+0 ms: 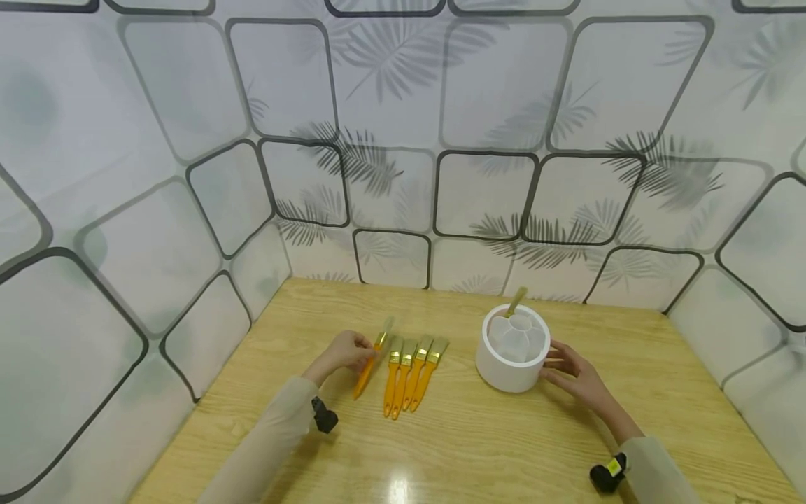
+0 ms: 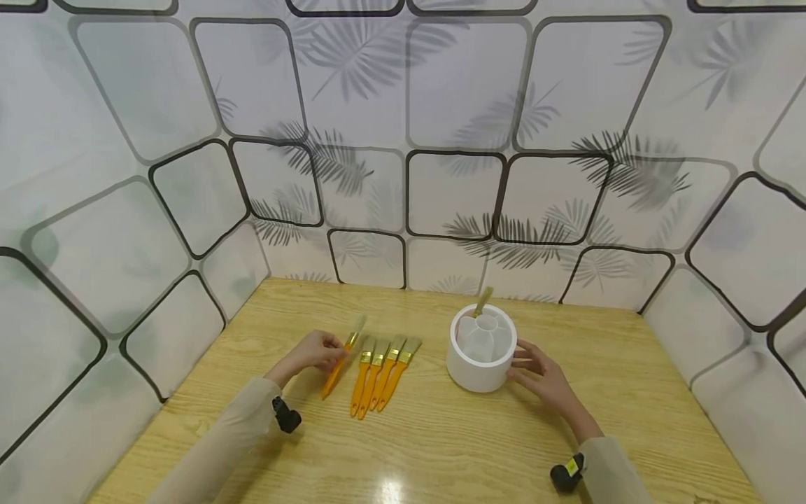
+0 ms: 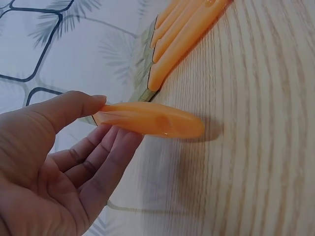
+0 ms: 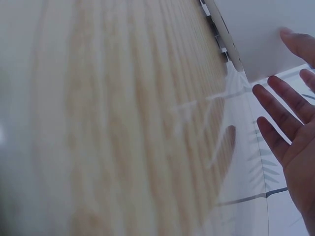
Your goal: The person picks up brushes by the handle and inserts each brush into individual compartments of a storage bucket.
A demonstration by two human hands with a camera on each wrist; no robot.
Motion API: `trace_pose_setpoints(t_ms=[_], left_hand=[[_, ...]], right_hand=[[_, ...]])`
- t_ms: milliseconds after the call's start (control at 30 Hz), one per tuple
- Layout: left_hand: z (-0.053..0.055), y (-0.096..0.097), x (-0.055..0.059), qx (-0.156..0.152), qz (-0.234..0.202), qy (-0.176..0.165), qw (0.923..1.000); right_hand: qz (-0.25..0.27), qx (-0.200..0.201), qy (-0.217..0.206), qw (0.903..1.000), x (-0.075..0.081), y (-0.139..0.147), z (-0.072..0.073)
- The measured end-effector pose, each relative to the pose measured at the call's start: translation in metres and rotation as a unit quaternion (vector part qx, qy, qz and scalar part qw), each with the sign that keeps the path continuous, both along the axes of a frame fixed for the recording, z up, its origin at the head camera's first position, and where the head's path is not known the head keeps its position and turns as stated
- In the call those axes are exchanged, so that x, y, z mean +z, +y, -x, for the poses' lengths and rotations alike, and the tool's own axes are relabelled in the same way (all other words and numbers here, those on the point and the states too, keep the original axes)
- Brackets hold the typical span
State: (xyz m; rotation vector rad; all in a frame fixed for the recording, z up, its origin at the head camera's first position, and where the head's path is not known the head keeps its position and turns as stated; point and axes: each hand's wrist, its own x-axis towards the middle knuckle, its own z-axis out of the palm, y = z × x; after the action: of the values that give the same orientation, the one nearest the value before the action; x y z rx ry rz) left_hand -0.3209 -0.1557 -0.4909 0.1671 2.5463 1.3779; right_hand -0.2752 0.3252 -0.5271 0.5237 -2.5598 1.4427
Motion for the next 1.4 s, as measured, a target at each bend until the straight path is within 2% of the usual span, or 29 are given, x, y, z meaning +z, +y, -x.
trace_pose_setpoints(t_ms=[200,633,967,1033,1233,1400], left_hand=[[0.000,0.003,0.001,-0.002,-0.021,0.011,0.9997],[0.000,0.003,0.005,-0.007,-0.060,0.006,0.9982],[0.000,0.006,0.006,-0.015,-0.075,0.015,0.9969],[-0.002,0.007,0.011,-0.023,-0.077,0.021,0.9966],[-0.016,0.011,0.036,-0.047,-0.089,0.026,0.9946],[-0.019,0.013,0.041,-0.050,-0.095,0.043,0.9933]], right_hand=[[-0.010,0.002,0.005,0.9999,0.000,0.000,0.000],[-0.012,0.003,0.004,0.9999,-0.001,0.002,0.000],[-0.016,0.001,-0.006,0.9999,0.001,0.001,0.000],[-0.017,-0.001,-0.006,0.9998,0.001,0.001,0.000],[-0.016,-0.004,-0.008,0.9998,0.003,0.000,-0.001],[-0.011,0.001,-0.007,0.9999,0.002,-0.001,-0.001]])
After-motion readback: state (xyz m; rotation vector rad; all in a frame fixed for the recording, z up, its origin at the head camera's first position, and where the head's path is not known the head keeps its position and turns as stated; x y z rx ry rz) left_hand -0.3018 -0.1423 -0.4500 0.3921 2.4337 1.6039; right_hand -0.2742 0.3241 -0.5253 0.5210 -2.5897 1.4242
